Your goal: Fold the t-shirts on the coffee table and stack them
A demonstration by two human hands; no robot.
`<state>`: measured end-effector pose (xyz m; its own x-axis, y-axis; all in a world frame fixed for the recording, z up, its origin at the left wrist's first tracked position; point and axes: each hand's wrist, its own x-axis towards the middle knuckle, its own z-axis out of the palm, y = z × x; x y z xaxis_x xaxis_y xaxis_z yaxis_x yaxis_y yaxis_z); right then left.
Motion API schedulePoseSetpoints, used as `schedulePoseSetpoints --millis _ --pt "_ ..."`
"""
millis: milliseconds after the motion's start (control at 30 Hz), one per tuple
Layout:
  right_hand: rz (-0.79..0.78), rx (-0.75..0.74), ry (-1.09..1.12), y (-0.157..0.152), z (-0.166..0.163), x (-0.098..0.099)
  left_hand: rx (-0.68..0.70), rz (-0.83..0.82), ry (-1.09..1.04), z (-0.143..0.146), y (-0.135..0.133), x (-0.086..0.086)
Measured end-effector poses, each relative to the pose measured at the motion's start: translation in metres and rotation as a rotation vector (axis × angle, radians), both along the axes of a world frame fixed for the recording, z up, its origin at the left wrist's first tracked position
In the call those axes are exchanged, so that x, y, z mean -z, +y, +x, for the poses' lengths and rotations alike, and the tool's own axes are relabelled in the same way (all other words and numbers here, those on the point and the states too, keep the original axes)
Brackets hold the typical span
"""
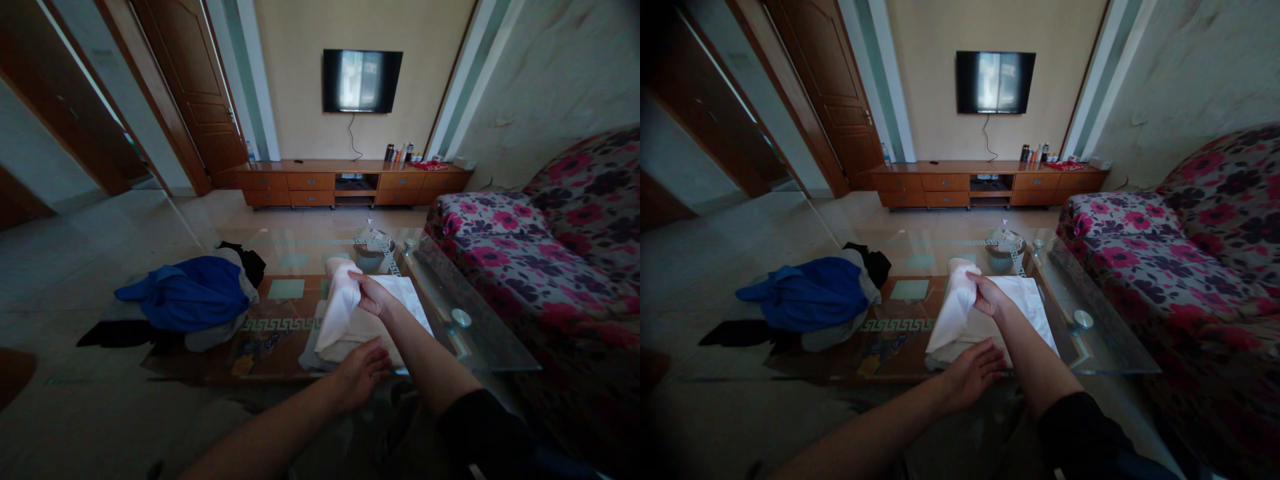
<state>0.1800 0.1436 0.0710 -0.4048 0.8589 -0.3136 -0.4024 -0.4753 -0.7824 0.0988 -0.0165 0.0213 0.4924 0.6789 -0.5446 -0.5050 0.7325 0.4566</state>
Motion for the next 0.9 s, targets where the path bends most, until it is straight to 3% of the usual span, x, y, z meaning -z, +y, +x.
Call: schedulePoseSetpoints --millis 133,300,533,667,900 --pt "0.017 -0.027 0.061 -0.004 0.006 -0.01 -0.298 0.037 -0.005 -0.007 0.009 0.004" --pt "0.025 0.019 0.111 -0.005 0.007 -0.015 -0.564 0.003 0.113 -0.021 0.034 -0.012" --pt "-0.072 0.1 0.098 0.001 0.006 -0.015 -0.624 0.055 0.08 -0.038 0.049 -0.032" --pt "-0.041 0.154 0.049 0.002 0.011 -0.008 -0.678 0.093 -0.017 -0.044 0.057 -0.041" --pt "-0.065 0.226 -0.08 -0.003 0.046 -0.001 -0.663 0.031 -0.137 -0.021 0.052 -0.044"
